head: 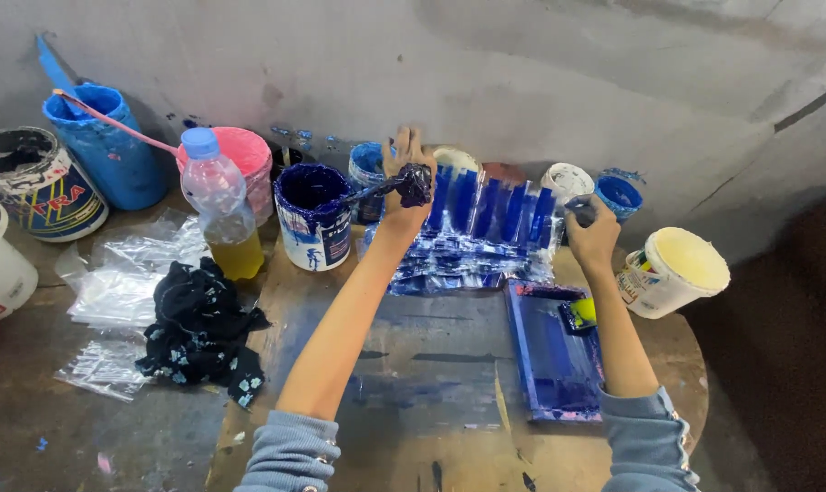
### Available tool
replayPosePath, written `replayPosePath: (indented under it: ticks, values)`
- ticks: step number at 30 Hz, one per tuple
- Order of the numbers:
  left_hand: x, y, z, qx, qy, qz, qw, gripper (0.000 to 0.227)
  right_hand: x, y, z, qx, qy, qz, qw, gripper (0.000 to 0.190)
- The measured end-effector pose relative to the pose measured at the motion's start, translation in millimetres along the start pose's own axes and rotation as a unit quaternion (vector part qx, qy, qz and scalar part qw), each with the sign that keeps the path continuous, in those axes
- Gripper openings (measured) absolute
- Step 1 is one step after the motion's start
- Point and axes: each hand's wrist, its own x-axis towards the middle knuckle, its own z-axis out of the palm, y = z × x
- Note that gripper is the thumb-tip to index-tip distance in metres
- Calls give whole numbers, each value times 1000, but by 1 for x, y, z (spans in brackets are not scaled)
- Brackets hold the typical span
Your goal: The person uses a yellow sponge to apply blue paint from a rectangular tray onto clear plastic sheets. They repeatedly dip the sponge into the paint, spread it evenly, and press it onto the plastic sheets, stacking the painted sheets on the table. At the end, they use a brush to scoop more blue paint from a can into the tray.
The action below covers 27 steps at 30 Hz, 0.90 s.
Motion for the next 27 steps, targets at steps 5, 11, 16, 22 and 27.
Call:
replayPosePath:
  ticks: [5, 11, 16, 22, 27]
  values:
    - [6, 39, -75, -21, -43, 65, 997, 6, 0, 32, 15, -168, 86, -108, 976, 15]
    - [-12, 127, -183, -326, -14, 249, 912, 12, -3, -16, 51, -238, 186, -163, 939, 31]
    - [-12, 150, -240, -370, -83, 382, 843, 44, 6, -105, 82, -164, 201, -218, 941, 24]
    - [-54, 156, -279, -565, -37, 354, 744, 45, 4, -163, 103, -86, 144, -156, 973, 14]
    - [-49, 125, -330, -627, -56, 220, 745, 19, 5, -166, 145, -94, 149, -86, 981, 9]
